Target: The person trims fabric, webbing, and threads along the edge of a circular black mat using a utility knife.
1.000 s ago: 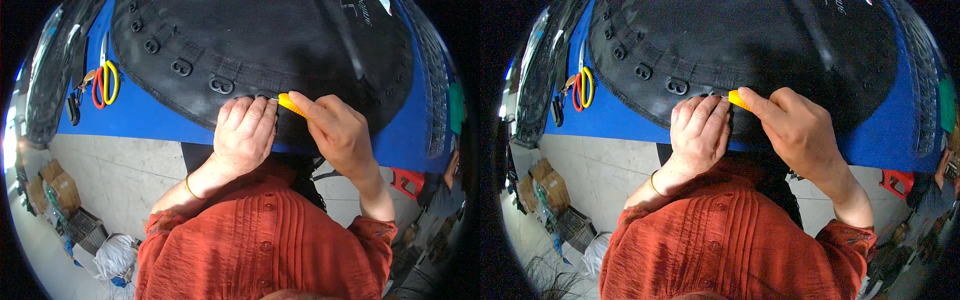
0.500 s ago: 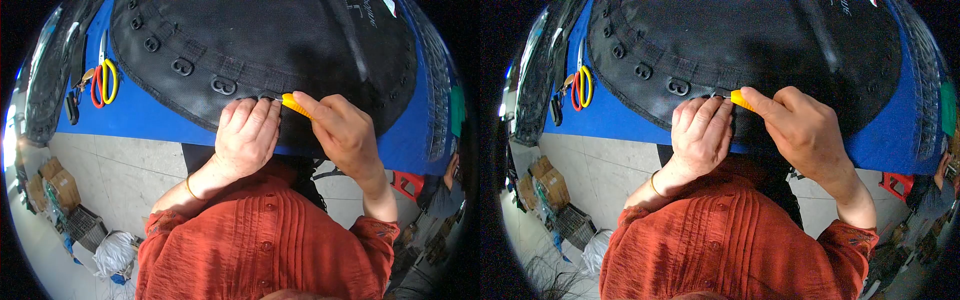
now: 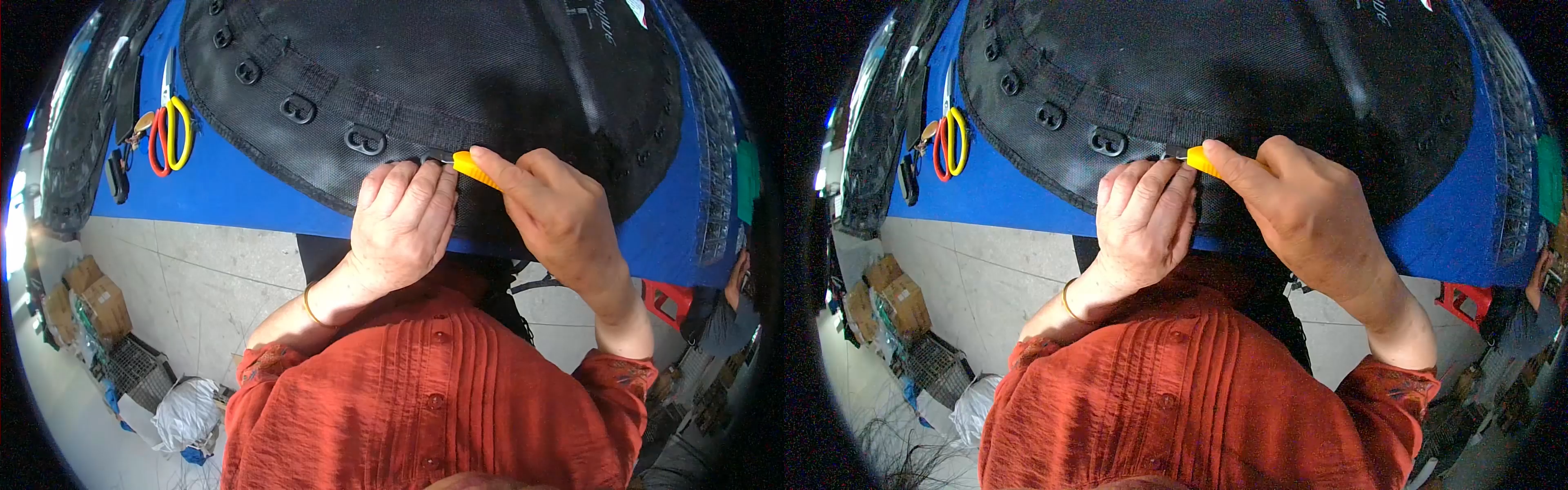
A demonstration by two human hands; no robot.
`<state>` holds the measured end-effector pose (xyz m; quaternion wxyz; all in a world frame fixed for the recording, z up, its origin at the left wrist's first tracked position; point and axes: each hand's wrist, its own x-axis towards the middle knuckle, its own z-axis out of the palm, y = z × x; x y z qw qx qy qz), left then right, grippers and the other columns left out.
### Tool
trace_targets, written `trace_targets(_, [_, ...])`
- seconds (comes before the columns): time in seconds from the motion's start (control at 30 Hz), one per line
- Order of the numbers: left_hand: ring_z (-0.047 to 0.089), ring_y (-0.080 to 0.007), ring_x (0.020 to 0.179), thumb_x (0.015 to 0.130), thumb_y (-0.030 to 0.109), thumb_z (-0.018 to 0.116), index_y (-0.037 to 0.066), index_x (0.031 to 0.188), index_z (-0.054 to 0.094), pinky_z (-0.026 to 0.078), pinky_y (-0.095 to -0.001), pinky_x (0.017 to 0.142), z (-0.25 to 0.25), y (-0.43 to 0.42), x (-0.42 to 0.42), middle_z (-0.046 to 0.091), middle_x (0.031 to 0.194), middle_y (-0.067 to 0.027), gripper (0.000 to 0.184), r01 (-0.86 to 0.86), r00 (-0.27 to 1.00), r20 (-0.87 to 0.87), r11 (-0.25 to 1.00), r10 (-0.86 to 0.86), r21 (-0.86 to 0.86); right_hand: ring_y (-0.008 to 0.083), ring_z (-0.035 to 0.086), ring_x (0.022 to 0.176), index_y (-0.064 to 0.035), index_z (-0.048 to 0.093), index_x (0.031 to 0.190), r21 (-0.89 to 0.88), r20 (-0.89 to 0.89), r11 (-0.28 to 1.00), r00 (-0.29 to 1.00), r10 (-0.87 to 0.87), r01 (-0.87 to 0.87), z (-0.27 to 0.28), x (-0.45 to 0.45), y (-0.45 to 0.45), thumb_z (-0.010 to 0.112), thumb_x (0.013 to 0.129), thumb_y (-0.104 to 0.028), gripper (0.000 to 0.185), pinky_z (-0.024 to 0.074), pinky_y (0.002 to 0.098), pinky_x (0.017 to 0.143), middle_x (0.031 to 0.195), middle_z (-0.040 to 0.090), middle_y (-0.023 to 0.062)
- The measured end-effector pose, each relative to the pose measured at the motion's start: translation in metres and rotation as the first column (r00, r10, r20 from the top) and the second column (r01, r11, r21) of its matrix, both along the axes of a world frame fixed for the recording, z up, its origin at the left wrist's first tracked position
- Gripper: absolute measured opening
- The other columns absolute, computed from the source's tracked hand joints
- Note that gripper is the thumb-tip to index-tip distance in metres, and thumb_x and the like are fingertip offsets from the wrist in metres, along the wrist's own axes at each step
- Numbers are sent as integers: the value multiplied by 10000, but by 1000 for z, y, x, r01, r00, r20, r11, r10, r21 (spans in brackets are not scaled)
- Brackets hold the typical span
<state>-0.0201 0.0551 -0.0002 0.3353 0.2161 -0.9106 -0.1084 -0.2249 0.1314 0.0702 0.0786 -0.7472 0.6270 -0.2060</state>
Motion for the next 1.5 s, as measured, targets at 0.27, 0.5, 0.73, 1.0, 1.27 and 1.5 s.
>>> trace_targets(0.27, [620,-285,1037,785,124,749,-27,1141,717,492,-433,930,1,1,0,662,1164,-135,388,-9,1000,16,1000,9,2,270,618,656,-140,667,1318,32,75,999,997,11,-13,-2,0,-3,703,888,-38,443,545,386,580,813,541,77])
trace_targets(0.5, [624,-282,1006,797,124,745,-18,1145,717,496,-420,922,3,-1,-1,657,1154,-126,376,-18,1000,23,1000,18,-3,273,622,682,-132,639,1391,101,-32,993,998,-62,65,7,13,9,706,882,40,542,531,395,610,845,548,87])
trace_targets(0.73, [626,-269,992,805,123,746,-11,1152,716,496,-408,912,4,-1,-2,661,1140,-109,373,-31,999,20,999,31,-11,255,613,672,-115,625,1372,39,-94,995,992,-85,89,2,12,20,652,921,-49,456,549,373,596,831,525,78])
trace_targets(1.0, [631,-292,979,825,90,744,12,1189,718,486,-411,890,2,0,0,669,1134,-114,373,-24,1000,-6,1000,24,14,270,625,671,-118,637,1361,8,-110,991,985,-132,133,1,17,27,676,933,-56,434,547,387,599,825,534,84])
trace_targets(1.27, [630,-292,968,825,86,740,15,1173,716,484,-406,879,2,-1,-1,670,1128,-116,356,-31,999,-15,1000,31,4,331,652,698,-119,643,1344,63,35,974,975,-220,218,0,15,31,694,900,-4,461,556,440,624,835,587,112])
trace_targets(1.5, [623,-294,965,824,87,738,15,1180,711,479,-412,879,0,-2,-1,664,1118,-114,365,-33,999,1,999,33,0,356,716,883,-95,653,1292,45,225,972,945,-236,232,-14,7,30,695,900,-2,405,590,435,751,1047,719,147])
